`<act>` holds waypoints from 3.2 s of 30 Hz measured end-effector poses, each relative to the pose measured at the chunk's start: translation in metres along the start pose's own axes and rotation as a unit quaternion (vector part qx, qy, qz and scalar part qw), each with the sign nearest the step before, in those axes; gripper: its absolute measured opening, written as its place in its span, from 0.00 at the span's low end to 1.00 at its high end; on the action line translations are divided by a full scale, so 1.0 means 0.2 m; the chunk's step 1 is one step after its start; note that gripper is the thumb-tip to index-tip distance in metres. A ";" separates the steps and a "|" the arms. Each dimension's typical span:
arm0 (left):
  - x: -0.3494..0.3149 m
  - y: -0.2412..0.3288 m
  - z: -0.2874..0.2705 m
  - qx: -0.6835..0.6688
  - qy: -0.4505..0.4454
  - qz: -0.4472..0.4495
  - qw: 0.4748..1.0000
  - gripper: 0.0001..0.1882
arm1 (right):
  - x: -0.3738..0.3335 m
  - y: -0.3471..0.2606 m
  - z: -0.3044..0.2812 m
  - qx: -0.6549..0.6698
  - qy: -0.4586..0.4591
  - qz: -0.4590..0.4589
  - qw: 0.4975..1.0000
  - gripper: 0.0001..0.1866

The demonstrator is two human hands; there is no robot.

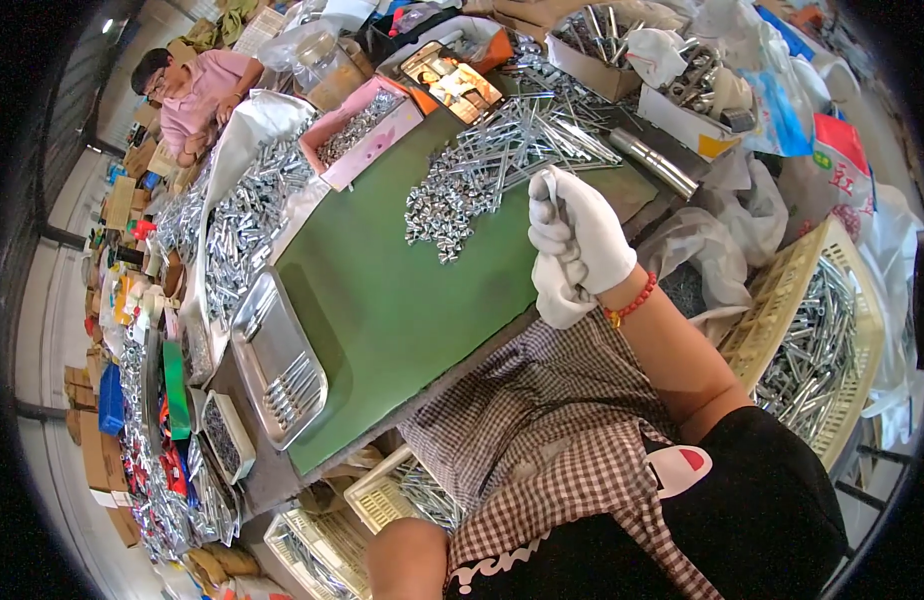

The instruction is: Assembling small metal pins into silver tubes at a factory workbench.

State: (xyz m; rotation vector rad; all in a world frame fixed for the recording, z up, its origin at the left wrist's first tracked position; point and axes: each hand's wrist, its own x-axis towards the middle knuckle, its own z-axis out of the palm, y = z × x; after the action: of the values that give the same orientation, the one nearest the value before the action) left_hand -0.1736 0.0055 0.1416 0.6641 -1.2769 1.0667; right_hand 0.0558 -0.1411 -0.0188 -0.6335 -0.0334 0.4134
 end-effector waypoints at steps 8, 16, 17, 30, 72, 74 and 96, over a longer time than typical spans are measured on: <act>-0.03 0.22 -0.14 0.251 -0.028 0.083 0.964 0.27 | -0.02 -0.01 0.04 -0.002 -0.008 0.007 1.000 0.13; -0.78 -0.32 -0.32 0.547 -0.283 -0.399 0.679 0.19 | -0.04 0.03 -0.05 0.210 -0.084 0.062 0.972 0.11; -0.81 -0.33 -0.34 0.552 -0.276 -0.401 0.677 0.19 | -0.08 0.01 -0.01 0.237 -0.092 0.074 0.964 0.10; -0.67 -0.48 -0.19 0.116 0.326 -0.652 0.675 0.07 | -0.61 -0.19 0.17 -0.725 -0.038 -0.407 0.555 0.25; -0.71 -0.55 -0.37 0.374 0.094 -0.635 0.670 0.28 | -0.72 0.28 0.21 -0.513 -0.252 -0.385 0.725 0.08; -0.76 -0.55 -0.25 0.229 0.055 -0.604 0.761 0.33 | -0.77 0.26 0.17 -0.521 -0.215 -0.397 0.724 0.08; -1.08 -0.71 0.14 0.044 0.164 -0.819 0.548 0.30 | -1.14 0.02 -0.02 -0.644 0.164 -0.352 0.659 0.12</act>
State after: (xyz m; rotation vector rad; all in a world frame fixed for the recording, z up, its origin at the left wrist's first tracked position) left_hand -0.0458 -0.1319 -0.0381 1.2121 0.1179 -0.3973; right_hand -0.1545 -0.2282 -0.0037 -2.0178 -0.2364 -0.6201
